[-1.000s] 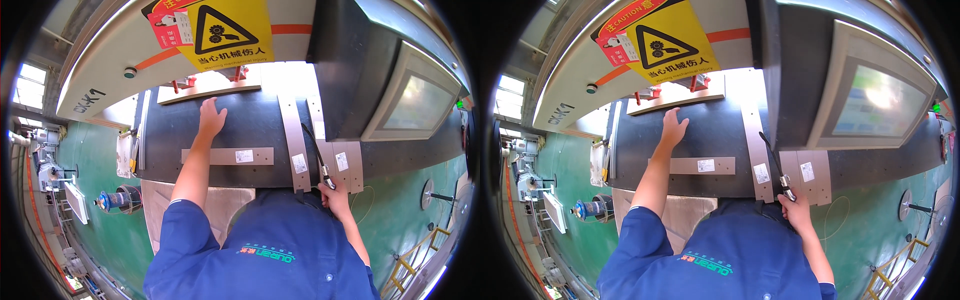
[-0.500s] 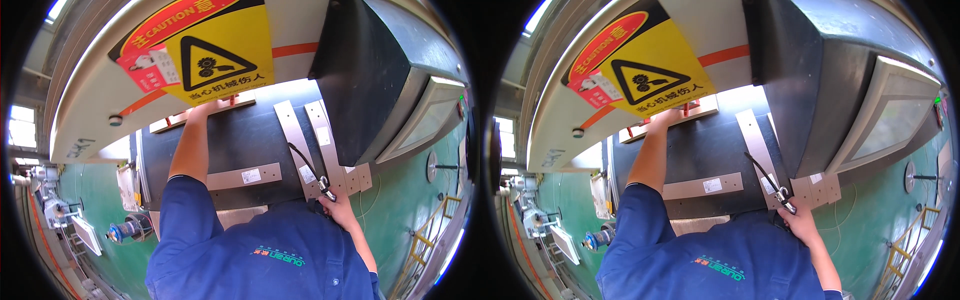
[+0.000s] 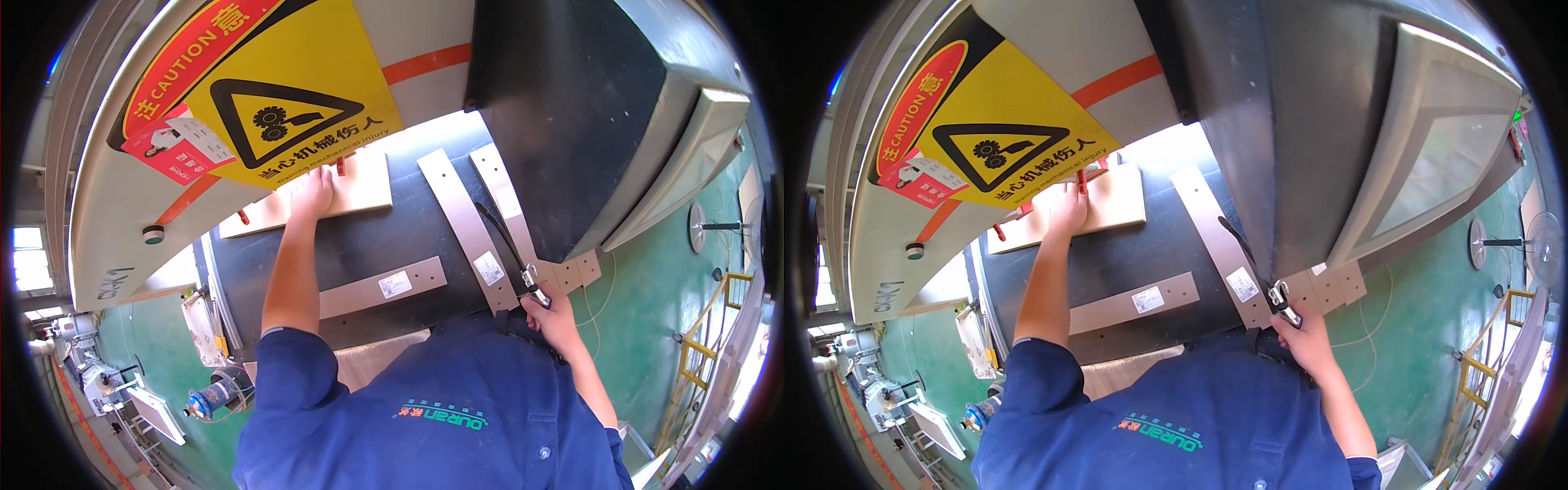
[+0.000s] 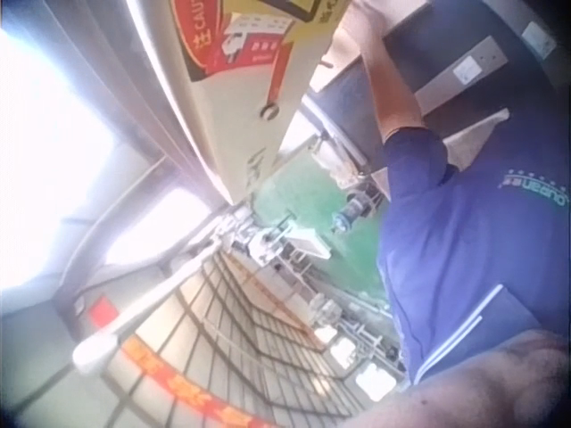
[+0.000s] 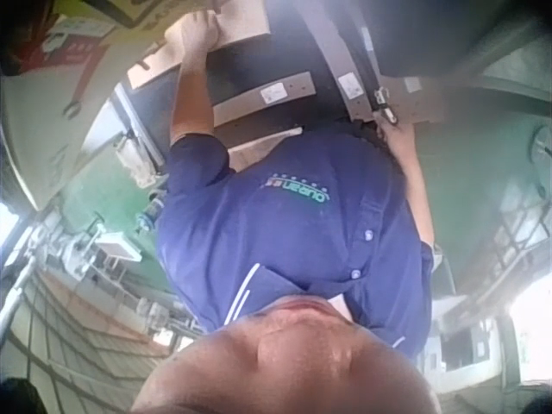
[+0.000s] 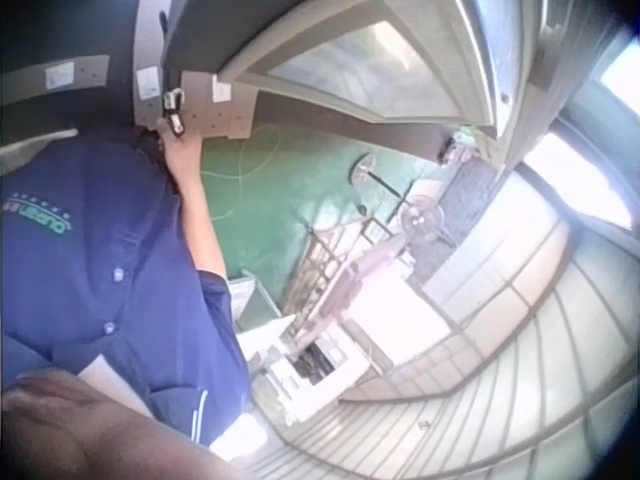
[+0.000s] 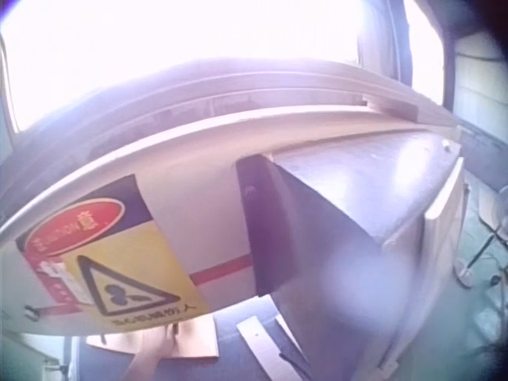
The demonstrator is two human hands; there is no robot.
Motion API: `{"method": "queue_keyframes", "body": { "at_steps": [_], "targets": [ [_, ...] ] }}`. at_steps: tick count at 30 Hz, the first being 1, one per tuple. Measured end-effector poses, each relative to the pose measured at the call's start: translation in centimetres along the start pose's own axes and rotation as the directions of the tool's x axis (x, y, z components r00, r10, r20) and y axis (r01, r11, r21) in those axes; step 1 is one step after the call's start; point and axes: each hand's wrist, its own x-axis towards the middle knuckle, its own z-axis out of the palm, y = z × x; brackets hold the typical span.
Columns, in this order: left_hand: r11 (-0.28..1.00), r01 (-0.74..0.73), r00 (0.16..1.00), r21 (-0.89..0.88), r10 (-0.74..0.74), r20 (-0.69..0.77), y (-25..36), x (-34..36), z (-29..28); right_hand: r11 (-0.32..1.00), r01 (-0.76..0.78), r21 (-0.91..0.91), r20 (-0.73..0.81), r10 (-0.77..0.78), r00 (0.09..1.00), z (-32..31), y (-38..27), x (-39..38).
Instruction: The person operates an industrial boring machine by hand, positioning wood panels against the fence and pressing buttons to activate the pneumatic drills. The person handles multiple wooden panels one at a time, flipping some over and using an air nozzle to clear dust from the machine surface.
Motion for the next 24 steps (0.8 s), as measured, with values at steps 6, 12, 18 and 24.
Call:
{"method": "queue_keyframes", "body": {
  "at_steps": [6, 12, 18, 24],
  "targets": [
    [0.992, -0.127, 0.989, -0.010, 0.126, -0.077, -0.7, -7.3, 0.9, 1.000, 0.001, 0.006, 0.041, -0.001, 0.999, -0.6, 0.8, 0.6],
    [0.990, -0.144, 0.987, 0.011, 0.144, -0.073, -1.2, -13.2, 0.9, 0.998, 0.061, 0.030, 0.072, -0.063, 0.995, -0.9, 1.3, 1.0],
    [0.994, -0.105, 0.994, 0.023, 0.105, 0.006, -1.6, -17.1, 0.2, 0.995, 0.098, 0.021, 0.131, -0.100, 0.986, -1.6, 2.2, 1.1],
    [0.925, 0.381, 0.888, 0.021, -0.372, 0.270, 4.4, -14.2, -2.8, 0.993, 0.116, 0.029, 0.162, -0.120, 0.979, -2.1, 2.1, 1.0]
  ]
}}
